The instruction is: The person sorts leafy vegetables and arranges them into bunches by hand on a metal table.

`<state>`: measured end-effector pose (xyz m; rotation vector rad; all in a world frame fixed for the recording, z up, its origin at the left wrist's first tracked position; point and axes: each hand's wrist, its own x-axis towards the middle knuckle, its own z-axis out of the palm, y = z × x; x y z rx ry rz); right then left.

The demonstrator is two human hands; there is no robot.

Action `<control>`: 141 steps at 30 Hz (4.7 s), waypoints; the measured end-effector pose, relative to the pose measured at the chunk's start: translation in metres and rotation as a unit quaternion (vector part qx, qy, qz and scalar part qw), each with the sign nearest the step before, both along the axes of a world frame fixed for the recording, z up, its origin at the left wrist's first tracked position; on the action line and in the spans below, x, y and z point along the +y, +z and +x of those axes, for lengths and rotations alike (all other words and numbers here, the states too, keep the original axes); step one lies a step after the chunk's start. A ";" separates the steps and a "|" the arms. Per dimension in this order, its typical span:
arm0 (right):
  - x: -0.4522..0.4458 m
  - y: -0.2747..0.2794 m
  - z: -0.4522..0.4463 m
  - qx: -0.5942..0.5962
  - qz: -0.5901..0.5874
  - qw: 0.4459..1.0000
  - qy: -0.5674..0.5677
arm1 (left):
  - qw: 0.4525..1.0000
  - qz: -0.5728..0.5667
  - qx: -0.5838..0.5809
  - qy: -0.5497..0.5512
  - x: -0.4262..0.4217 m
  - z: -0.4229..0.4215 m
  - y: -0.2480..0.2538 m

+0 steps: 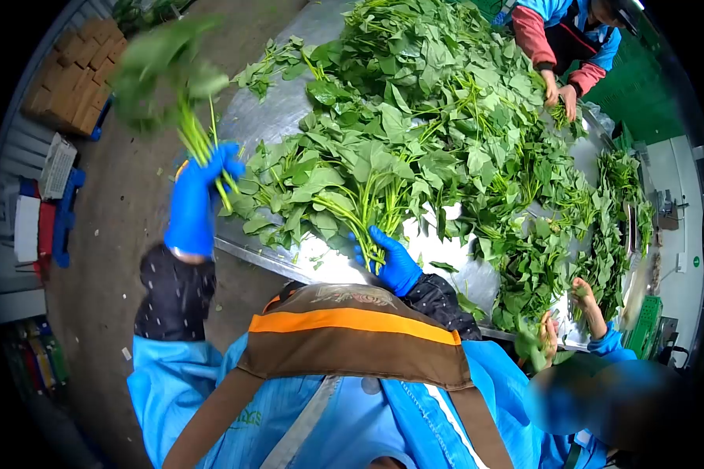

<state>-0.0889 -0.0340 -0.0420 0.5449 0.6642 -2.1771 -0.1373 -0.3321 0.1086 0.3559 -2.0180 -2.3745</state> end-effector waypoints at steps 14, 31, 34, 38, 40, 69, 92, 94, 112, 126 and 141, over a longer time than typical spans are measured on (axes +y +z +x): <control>-0.016 0.018 0.002 0.069 0.041 0.996 0.049 | 0.949 0.125 -0.271 -0.106 0.118 0.046 -0.121; -0.008 0.063 -0.001 0.147 0.235 0.955 0.106 | 0.879 0.241 -0.233 -0.339 0.121 0.041 -0.183; 0.004 0.034 0.003 0.171 0.361 0.904 0.151 | 0.846 0.327 -0.328 -0.263 0.128 0.049 -0.150; 0.021 0.037 0.009 0.261 0.520 0.807 0.097 | 0.794 0.419 -0.360 -0.256 0.127 0.049 -0.166; 0.022 0.038 0.005 0.360 0.624 0.682 0.124 | 0.855 0.291 -0.289 -0.317 0.130 0.050 -0.172; 0.007 0.038 -0.012 0.433 0.568 0.690 0.118 | 0.785 -0.109 -0.161 -0.589 0.148 0.037 -0.100; 0.422 0.032 -0.121 0.231 0.890 0.394 -0.014 | 0.871 -0.165 -0.194 -0.420 0.118 -0.018 -0.029; 0.460 -0.012 -0.124 0.232 0.890 0.393 0.019 | 0.888 -0.162 -0.191 -0.387 0.127 -0.010 -0.032; 0.466 -0.018 -0.074 0.093 0.948 0.279 -0.125 | 0.897 -0.155 -0.191 -0.367 0.109 0.000 -0.070; 0.040 0.035 -0.015 0.623 0.555 0.550 -0.030 | 0.925 -0.007 -0.166 -0.342 0.093 0.004 -0.076; 0.023 0.002 -0.022 0.565 0.610 0.555 0.038 | 0.919 -0.227 -0.112 -0.303 0.119 0.015 -0.078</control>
